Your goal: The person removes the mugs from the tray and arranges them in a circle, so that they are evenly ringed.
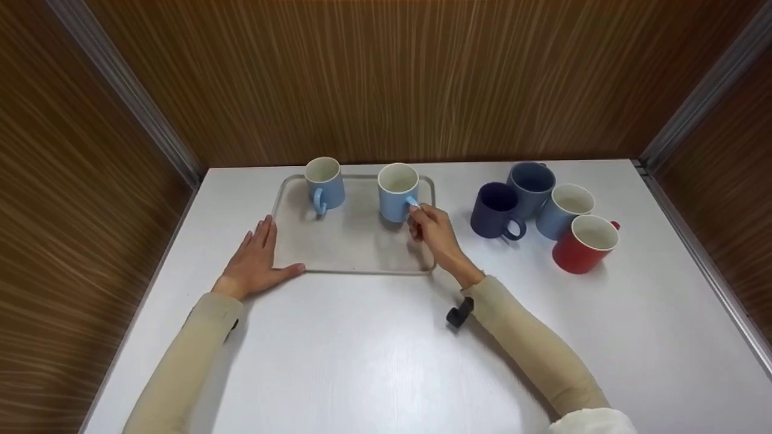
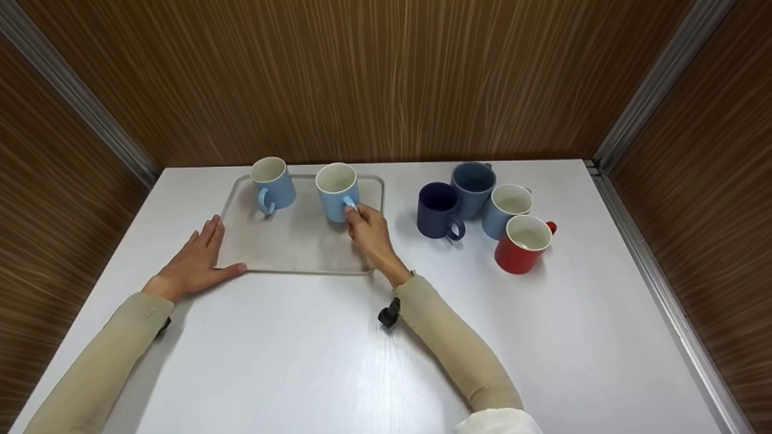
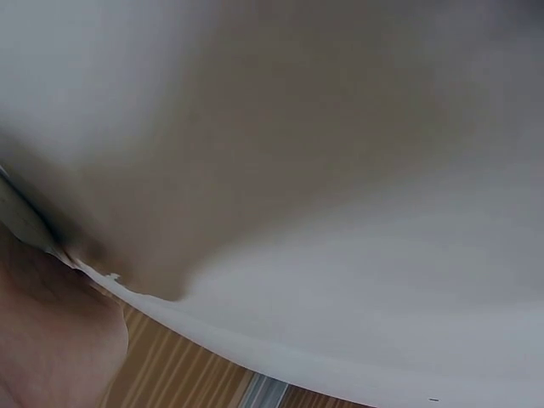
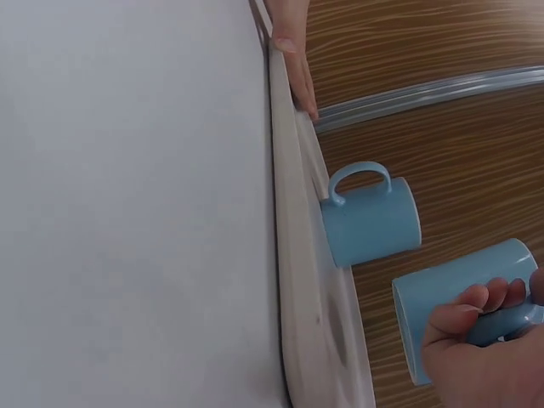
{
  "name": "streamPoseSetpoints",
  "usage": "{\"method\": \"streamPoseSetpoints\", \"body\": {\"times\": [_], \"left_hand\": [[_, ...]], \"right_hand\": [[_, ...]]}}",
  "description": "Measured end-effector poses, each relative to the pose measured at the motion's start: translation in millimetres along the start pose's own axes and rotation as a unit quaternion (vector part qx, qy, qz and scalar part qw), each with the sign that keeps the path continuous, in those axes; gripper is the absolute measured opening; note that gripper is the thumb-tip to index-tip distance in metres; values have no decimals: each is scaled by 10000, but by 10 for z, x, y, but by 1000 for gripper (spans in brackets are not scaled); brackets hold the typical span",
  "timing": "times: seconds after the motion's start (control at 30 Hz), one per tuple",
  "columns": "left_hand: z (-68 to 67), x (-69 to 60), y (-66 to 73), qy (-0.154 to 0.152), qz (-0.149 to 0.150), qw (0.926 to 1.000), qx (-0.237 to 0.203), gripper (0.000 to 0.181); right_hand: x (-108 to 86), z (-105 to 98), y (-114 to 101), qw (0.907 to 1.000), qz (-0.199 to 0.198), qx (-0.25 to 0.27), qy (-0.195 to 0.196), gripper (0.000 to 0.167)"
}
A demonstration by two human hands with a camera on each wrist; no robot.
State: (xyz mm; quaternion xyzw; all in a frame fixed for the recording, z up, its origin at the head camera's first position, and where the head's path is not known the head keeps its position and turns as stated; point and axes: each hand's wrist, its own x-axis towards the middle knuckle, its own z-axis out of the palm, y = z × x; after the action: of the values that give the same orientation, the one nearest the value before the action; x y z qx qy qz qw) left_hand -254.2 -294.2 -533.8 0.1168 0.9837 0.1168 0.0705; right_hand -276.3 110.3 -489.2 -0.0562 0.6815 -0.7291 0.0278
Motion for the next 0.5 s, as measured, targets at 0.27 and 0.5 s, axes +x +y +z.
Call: {"method": "streamPoseSetpoints", "body": {"times": [0.27, 0.5], "left_hand": [[1, 5, 2, -22, -1, 10000, 43, 134], [-10, 9, 8, -94, -19, 10000, 11, 134]], "right_hand": [[-181, -238, -63, 9995, -23, -263, -176, 41], [-281, -426, -93, 9998, -96, -49, -140, 40]]}}
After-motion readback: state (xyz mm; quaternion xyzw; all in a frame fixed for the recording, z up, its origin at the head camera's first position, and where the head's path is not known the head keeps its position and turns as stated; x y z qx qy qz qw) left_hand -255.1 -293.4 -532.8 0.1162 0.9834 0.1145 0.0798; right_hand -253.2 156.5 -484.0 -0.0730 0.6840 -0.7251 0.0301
